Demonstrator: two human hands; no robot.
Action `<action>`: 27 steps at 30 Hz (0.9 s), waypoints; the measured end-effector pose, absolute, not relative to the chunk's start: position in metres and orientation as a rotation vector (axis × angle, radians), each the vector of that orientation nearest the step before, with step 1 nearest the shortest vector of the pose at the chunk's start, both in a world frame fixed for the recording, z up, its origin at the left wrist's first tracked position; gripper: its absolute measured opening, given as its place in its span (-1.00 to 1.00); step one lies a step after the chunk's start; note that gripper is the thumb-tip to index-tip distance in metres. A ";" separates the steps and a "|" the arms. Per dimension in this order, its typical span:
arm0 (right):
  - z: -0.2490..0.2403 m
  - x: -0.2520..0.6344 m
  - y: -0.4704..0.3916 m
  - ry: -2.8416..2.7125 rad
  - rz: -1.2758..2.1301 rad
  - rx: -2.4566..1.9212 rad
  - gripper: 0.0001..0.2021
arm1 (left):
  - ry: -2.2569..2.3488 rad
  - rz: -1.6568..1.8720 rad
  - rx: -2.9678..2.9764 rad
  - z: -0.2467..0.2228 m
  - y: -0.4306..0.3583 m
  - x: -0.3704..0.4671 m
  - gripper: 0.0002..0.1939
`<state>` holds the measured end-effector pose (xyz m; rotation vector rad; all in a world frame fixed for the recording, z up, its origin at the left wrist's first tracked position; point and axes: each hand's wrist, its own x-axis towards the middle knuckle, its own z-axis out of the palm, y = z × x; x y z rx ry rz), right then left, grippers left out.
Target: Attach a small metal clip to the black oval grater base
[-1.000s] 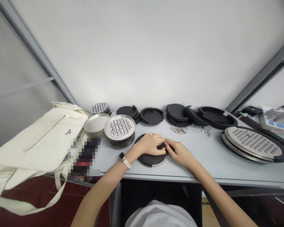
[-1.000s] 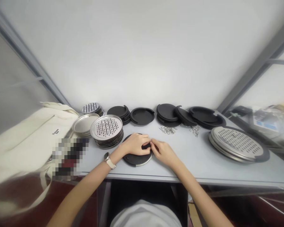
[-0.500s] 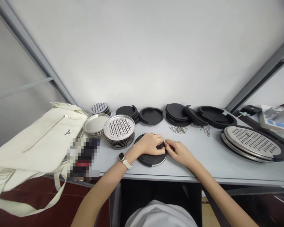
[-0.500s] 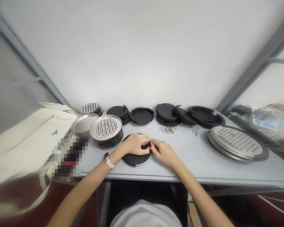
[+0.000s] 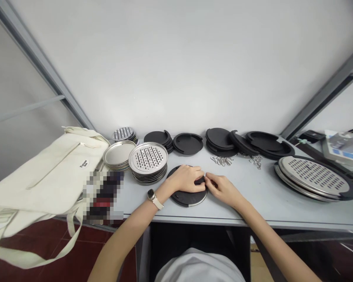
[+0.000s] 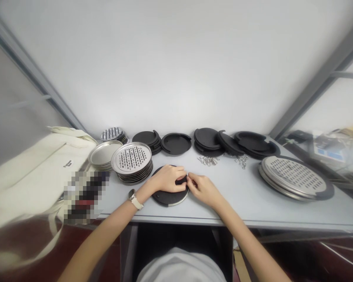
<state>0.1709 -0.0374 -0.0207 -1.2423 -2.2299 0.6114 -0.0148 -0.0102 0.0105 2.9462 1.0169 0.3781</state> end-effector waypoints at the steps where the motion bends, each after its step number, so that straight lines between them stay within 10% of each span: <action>1: -0.021 0.171 -0.037 -2.230 0.613 -1.241 -0.74 | 1.016 0.383 2.945 0.010 -0.010 -0.015 -0.77; 27: -0.020 0.169 -0.037 -2.227 0.598 -1.251 -0.74 | 0.980 0.374 2.969 0.008 -0.010 -0.014 -0.77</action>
